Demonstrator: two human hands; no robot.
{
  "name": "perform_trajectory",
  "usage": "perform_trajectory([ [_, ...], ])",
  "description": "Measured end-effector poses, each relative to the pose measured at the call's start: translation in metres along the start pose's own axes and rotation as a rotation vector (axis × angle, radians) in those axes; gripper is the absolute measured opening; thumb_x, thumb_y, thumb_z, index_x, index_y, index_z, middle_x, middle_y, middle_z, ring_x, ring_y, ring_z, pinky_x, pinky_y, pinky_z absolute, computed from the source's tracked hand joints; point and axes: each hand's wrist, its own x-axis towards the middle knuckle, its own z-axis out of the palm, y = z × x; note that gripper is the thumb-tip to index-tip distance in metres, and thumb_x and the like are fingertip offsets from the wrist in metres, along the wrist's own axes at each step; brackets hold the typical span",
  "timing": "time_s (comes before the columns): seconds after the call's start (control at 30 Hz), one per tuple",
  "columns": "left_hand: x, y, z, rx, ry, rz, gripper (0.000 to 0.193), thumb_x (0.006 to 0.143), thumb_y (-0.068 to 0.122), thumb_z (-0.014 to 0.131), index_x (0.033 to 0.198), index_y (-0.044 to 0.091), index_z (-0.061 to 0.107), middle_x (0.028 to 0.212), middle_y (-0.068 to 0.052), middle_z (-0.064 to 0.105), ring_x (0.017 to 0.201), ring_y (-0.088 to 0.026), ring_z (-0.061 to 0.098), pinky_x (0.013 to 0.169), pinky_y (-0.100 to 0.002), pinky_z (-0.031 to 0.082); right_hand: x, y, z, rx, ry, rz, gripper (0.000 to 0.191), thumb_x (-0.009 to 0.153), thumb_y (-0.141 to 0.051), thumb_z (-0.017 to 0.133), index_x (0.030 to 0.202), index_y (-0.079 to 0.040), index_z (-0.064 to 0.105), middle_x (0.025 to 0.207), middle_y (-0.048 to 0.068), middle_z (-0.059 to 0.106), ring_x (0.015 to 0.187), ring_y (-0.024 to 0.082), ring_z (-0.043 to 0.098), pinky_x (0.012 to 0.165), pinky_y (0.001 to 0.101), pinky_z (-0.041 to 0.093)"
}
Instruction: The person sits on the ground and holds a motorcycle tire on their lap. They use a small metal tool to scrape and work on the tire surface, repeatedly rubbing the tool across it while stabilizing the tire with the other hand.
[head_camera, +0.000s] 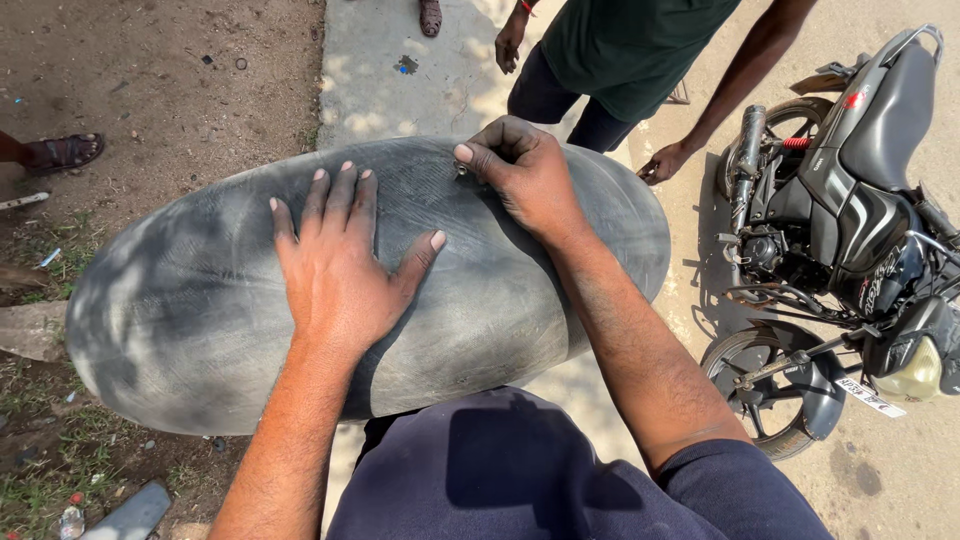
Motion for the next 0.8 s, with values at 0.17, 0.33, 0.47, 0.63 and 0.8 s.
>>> perform_trajectory([
  [0.17,-0.013,-0.002,-0.009,-0.010,0.011,-0.041,0.093,0.090,0.068,0.069,0.146,-0.006,0.055,0.155,-0.025,0.051,0.149,-0.041,0.038,0.120,-0.070,0.015,-0.003,-0.006,0.009,0.027,-0.029,-0.069,0.019,0.097,-0.021,0.079,0.097,-0.005,0.071,0.083,-0.001,0.073,0.074,0.003,0.064,0.068,0.0214,0.054],
  [0.33,-0.028,-0.011,-0.013,-0.011,0.038,-0.088,0.096,0.090,0.069,0.069,0.148,-0.006,0.053,0.156,-0.025,0.049,0.150,-0.042,0.037,0.123,-0.065,0.016,0.002,-0.007,0.026,-0.039,-0.068,-0.137,0.018,0.100,-0.020,0.079,0.096,-0.005,0.071,0.083,-0.001,0.072,0.073,0.004,0.063,0.067,0.0216,0.052],
  [0.47,-0.034,-0.022,-0.016,0.006,0.055,-0.131,0.102,0.088,0.071,0.071,0.146,-0.010,0.052,0.155,-0.028,0.048,0.149,-0.042,0.038,0.122,-0.063,0.017,0.007,-0.009,0.046,0.013,-0.141,-0.119,0.016,0.101,-0.018,0.080,0.096,-0.005,0.071,0.083,-0.001,0.071,0.074,0.004,0.061,0.067,0.0212,0.050],
  [0.63,-0.040,-0.038,-0.025,0.014,0.096,-0.207,0.103,0.090,0.071,0.072,0.149,-0.011,0.050,0.157,-0.027,0.048,0.151,-0.042,0.036,0.124,-0.065,0.016,0.017,-0.020,0.081,0.083,-0.218,-0.118,0.016,0.102,-0.014,0.081,0.096,-0.004,0.070,0.087,0.000,0.074,0.076,0.004,0.062,0.070,0.0210,0.050],
  [0.8,-0.044,-0.049,-0.032,0.029,0.082,-0.259,0.107,0.088,0.075,0.069,0.148,-0.011,0.049,0.157,-0.028,0.045,0.151,-0.043,0.034,0.123,-0.066,0.014,0.030,-0.032,0.115,0.060,-0.378,-0.167,0.013,0.101,-0.013,0.081,0.099,-0.003,0.072,0.087,0.000,0.072,0.078,0.004,0.063,0.070,0.0207,0.051],
])
